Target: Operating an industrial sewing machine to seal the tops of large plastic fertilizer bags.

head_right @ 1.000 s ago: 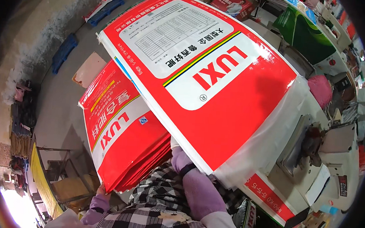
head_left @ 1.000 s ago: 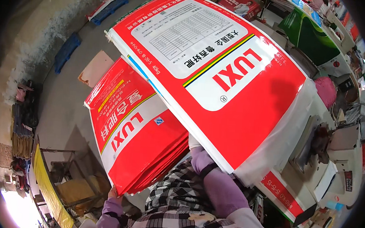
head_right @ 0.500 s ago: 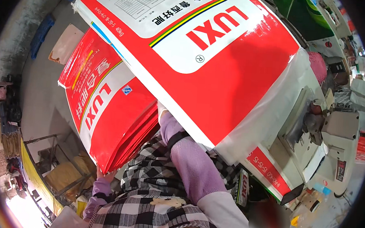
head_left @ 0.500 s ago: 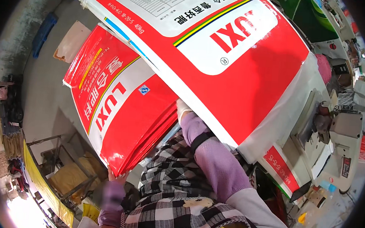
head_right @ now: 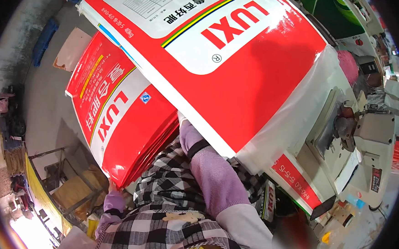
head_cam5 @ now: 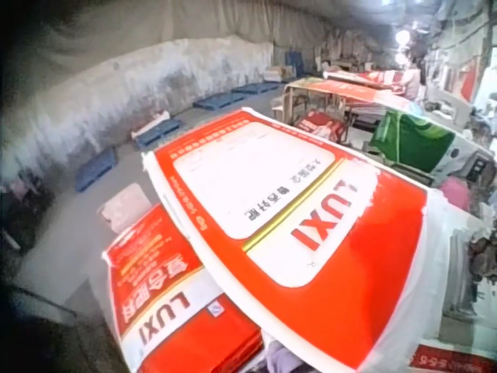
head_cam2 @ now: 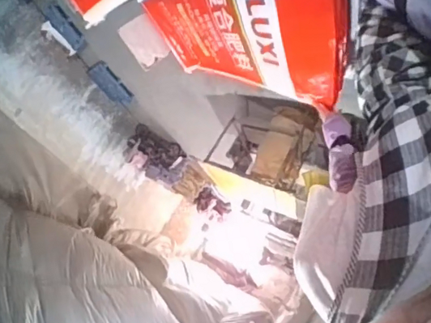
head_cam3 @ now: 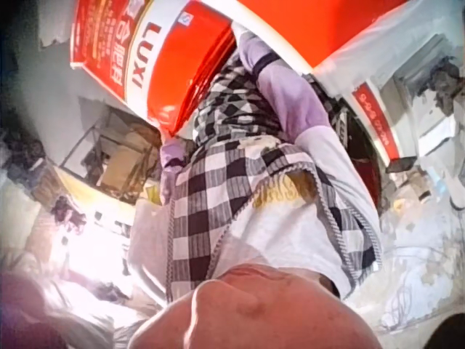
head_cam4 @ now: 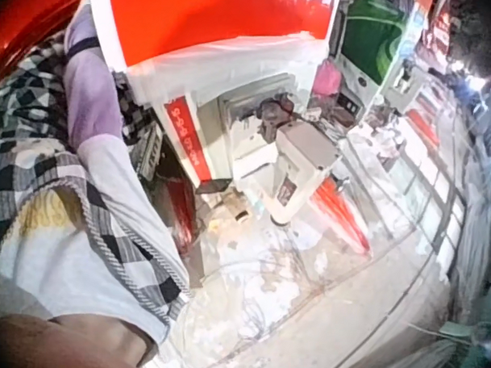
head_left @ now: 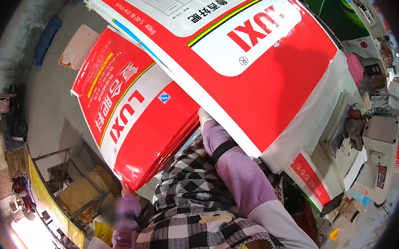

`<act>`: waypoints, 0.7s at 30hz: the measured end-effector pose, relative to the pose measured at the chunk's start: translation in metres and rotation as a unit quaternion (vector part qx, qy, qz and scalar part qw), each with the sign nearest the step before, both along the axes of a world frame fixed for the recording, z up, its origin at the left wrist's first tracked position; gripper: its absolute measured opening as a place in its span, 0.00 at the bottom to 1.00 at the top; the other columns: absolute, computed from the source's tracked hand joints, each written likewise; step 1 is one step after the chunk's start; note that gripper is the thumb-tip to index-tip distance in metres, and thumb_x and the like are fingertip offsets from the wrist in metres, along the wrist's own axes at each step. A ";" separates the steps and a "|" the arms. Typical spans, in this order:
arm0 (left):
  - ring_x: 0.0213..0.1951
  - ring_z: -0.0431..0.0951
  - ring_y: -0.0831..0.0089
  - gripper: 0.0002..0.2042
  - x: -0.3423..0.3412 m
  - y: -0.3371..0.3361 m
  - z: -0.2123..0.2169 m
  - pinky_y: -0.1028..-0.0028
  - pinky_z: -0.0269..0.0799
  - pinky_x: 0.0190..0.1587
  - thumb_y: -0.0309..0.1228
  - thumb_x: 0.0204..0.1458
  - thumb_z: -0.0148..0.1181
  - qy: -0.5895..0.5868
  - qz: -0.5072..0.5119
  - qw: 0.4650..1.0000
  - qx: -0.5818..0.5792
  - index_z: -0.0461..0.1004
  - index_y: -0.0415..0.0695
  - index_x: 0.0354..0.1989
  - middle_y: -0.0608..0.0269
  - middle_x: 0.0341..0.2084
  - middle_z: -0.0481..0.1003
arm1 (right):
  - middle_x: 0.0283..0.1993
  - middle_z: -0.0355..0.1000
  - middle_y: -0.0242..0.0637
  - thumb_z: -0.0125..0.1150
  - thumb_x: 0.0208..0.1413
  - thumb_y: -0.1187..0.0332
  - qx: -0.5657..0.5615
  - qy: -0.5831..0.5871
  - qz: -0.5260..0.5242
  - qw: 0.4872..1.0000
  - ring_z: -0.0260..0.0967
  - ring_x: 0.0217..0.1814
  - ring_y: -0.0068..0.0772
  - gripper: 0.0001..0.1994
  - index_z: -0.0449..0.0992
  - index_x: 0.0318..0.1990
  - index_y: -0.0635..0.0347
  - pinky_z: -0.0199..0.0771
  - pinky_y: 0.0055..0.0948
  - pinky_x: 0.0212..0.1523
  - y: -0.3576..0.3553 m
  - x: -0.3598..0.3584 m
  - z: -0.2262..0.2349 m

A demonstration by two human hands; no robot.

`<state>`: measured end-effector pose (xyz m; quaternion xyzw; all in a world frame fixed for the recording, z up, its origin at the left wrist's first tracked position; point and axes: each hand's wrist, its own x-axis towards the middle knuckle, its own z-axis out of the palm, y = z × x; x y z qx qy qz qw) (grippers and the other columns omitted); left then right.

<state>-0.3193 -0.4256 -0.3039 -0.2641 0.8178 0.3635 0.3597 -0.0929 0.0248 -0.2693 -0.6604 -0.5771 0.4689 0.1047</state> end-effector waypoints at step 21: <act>0.38 0.73 0.56 0.15 0.232 0.397 0.242 0.62 0.69 0.41 0.31 0.39 0.63 0.413 -0.720 0.294 0.474 0.75 0.46 0.38 0.57 0.33 0.74 | 0.45 0.74 0.43 0.53 0.58 0.61 0.044 0.219 0.430 0.875 0.72 0.48 0.43 0.14 0.75 0.47 0.56 0.72 0.34 0.49 -0.097 0.184 0.193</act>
